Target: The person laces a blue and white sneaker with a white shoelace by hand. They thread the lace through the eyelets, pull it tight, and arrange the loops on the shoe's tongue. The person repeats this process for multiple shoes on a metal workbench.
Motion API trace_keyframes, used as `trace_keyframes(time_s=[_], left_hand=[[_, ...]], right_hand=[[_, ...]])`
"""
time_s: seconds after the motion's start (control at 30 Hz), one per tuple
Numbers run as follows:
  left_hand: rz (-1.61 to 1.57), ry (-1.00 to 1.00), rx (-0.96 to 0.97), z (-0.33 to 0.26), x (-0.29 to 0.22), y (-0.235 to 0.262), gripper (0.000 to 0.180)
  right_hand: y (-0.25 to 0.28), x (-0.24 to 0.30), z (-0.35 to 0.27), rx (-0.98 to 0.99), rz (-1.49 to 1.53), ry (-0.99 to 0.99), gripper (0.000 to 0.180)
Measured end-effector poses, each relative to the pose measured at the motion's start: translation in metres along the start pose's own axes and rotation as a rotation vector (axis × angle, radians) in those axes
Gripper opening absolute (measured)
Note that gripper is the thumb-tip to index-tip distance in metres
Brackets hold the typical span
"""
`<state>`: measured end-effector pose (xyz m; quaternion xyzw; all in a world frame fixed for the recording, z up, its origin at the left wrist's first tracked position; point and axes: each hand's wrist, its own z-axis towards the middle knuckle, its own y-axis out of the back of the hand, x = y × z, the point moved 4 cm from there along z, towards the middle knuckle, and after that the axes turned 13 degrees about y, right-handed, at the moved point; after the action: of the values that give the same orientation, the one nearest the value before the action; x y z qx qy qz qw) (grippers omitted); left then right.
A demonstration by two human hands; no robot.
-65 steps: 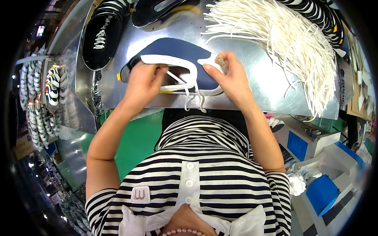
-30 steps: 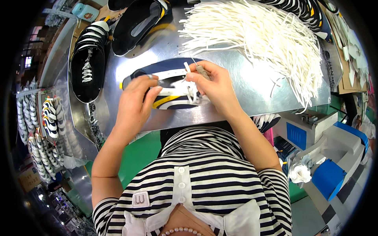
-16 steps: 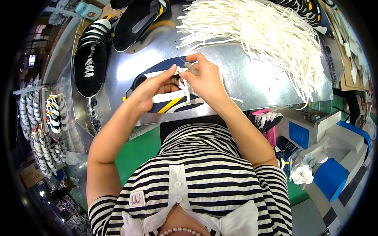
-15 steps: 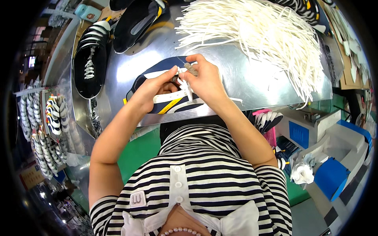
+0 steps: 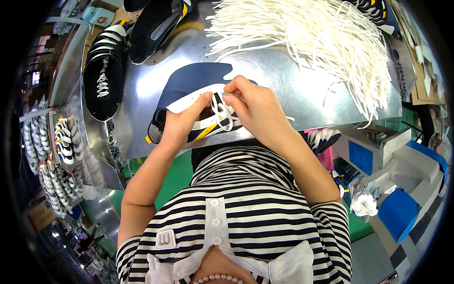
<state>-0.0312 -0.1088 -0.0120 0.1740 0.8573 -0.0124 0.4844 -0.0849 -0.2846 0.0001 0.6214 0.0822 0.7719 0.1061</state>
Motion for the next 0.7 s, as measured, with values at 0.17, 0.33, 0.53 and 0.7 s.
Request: trace_keyframes(time_s=[0.17, 0.33, 0.53, 0.7], left_hand=[[-0.028, 0.007, 0.078, -0.001, 0.001, 0.000, 0.012], [-0.011, 0.035, 0.181, -0.005, -0.003, 0.000, 0.014], [0.015, -0.076, 0.179, -0.008, 0.000, -0.012, 0.021], [0.016, 0.257, 0.300, 0.002, 0.008, 0.010, 0.032]], right_hand=[[0.000, -0.004, 0.007, 0.025, -0.104, 0.056, 0.013], [0.001, 0.001, 0.020, 0.204, -0.227, 0.082, 0.012], [-0.021, -0.005, 0.026, 0.272, -0.457, 0.158, 0.013], [0.015, 0.009, 0.037, 0.336, -0.290, -0.101, 0.016]])
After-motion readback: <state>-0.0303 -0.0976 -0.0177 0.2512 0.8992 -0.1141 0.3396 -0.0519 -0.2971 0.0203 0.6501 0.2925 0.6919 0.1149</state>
